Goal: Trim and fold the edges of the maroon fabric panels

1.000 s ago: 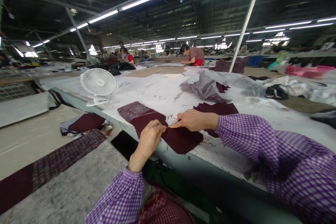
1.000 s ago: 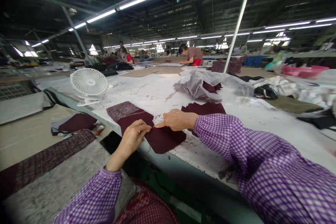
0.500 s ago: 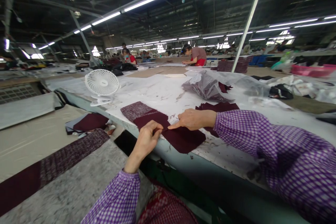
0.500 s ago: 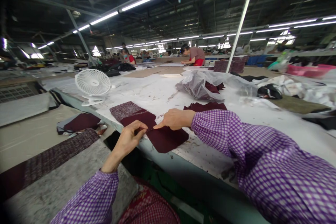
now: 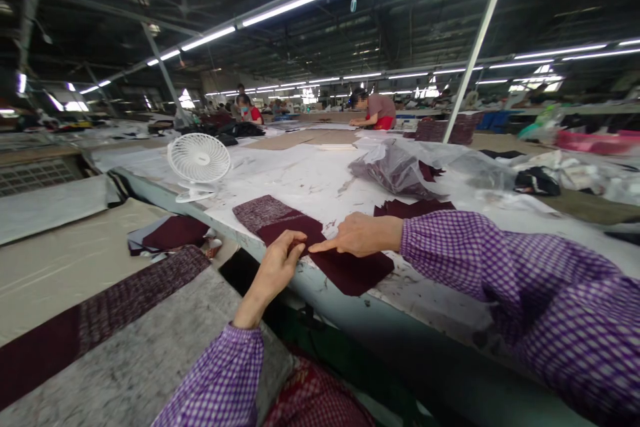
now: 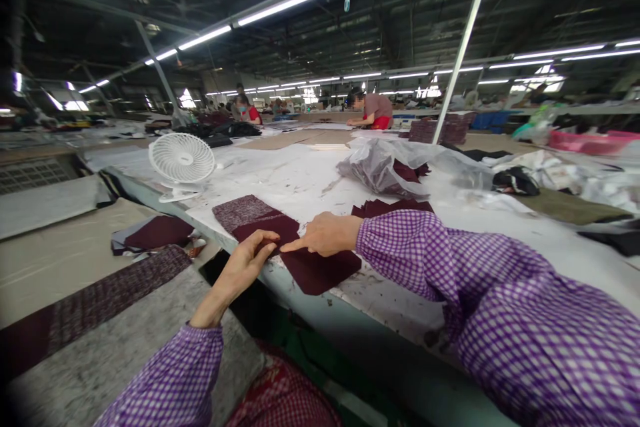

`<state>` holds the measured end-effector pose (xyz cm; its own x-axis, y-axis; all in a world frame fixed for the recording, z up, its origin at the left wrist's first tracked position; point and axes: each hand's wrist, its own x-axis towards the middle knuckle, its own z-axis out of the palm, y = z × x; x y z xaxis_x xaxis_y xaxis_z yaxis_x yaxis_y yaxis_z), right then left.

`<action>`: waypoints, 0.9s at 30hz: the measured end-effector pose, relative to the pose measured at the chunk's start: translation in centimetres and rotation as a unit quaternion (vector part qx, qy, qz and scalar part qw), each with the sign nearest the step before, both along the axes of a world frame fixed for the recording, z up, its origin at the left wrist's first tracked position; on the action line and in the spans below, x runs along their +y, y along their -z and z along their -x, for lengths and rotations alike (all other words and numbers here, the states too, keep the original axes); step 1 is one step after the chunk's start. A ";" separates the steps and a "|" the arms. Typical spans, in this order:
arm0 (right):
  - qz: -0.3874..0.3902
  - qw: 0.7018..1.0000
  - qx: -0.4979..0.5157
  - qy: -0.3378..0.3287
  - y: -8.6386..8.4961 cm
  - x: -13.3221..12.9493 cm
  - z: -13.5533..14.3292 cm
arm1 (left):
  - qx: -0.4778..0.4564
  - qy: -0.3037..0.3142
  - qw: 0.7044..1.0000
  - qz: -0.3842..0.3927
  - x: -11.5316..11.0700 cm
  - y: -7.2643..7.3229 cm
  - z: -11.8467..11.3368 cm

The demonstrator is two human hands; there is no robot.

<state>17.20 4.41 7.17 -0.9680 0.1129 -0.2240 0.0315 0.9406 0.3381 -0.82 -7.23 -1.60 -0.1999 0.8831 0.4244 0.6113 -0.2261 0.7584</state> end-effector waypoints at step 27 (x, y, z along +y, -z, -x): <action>0.175 0.823 0.127 0.525 -5.6 11.7 -12.1 | 0.115 -0.201 0.973 0.018 1.0 -0.8 -0.7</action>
